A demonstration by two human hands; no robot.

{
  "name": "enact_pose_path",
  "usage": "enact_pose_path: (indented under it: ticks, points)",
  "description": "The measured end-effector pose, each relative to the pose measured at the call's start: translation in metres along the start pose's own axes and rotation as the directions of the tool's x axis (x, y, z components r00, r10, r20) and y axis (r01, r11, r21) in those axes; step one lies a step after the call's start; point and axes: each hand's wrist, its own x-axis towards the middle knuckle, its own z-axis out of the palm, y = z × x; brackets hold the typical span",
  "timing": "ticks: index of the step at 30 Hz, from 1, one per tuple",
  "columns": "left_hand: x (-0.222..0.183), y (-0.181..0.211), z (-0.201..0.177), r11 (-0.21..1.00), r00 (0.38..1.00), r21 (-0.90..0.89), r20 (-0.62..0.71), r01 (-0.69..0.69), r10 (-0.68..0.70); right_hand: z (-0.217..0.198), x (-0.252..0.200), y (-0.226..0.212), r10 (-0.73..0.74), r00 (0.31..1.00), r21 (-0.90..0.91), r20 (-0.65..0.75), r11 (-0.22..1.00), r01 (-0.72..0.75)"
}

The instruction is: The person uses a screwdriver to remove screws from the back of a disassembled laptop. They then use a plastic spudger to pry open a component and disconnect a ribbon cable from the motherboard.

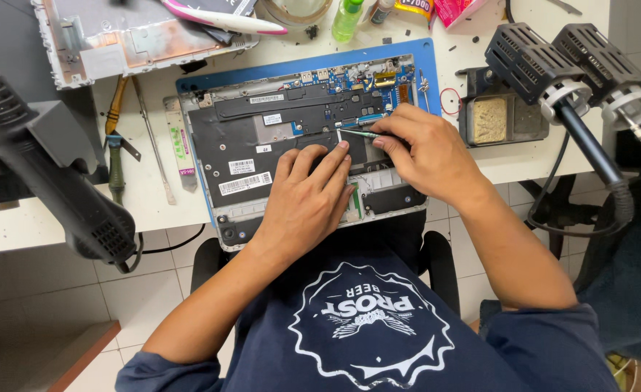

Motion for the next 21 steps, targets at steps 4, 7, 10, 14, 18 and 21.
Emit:
enact_pose_path:
  ticks: [4, 7, 10, 14, 18, 21]
  points:
    - [0.0, -0.001, -0.001, 1.0, 1.0, 0.004, 0.011, -0.004, 0.004, -0.004, 0.005, 0.002, -0.017, 1.0, 0.037, 0.006, 0.999, 0.017]
    - [0.0, -0.001, -0.001, 1.0, 1.0, 0.0, 0.014, -0.003, 0.003, -0.007, 0.007, 0.003, -0.025, 1.0, 0.052, 0.016, 0.998, 0.024]
    - [-0.001, -0.002, -0.001, 1.0, 1.0, -0.008, 0.016, -0.001, 0.001, -0.008, 0.009, 0.003, -0.027, 0.999, 0.061, 0.026, 0.998, 0.025]
    - [-0.001, -0.002, -0.001, 1.0, 1.0, -0.014, 0.02, 0.0, 0.0, -0.009, 0.01, 0.006, -0.039, 0.999, 0.075, 0.031, 0.997, 0.036]
    - [-0.001, -0.003, 0.0, 1.0, 1.0, -0.014, 0.024, 0.002, -0.002, -0.01, 0.012, 0.005, -0.038, 0.998, 0.108, 0.05, 0.994, 0.032]
    - [-0.001, -0.004, 0.001, 1.0, 1.0, -0.016, 0.021, 0.002, -0.002, -0.011, 0.011, 0.005, -0.033, 0.999, 0.092, 0.041, 0.995, 0.029]
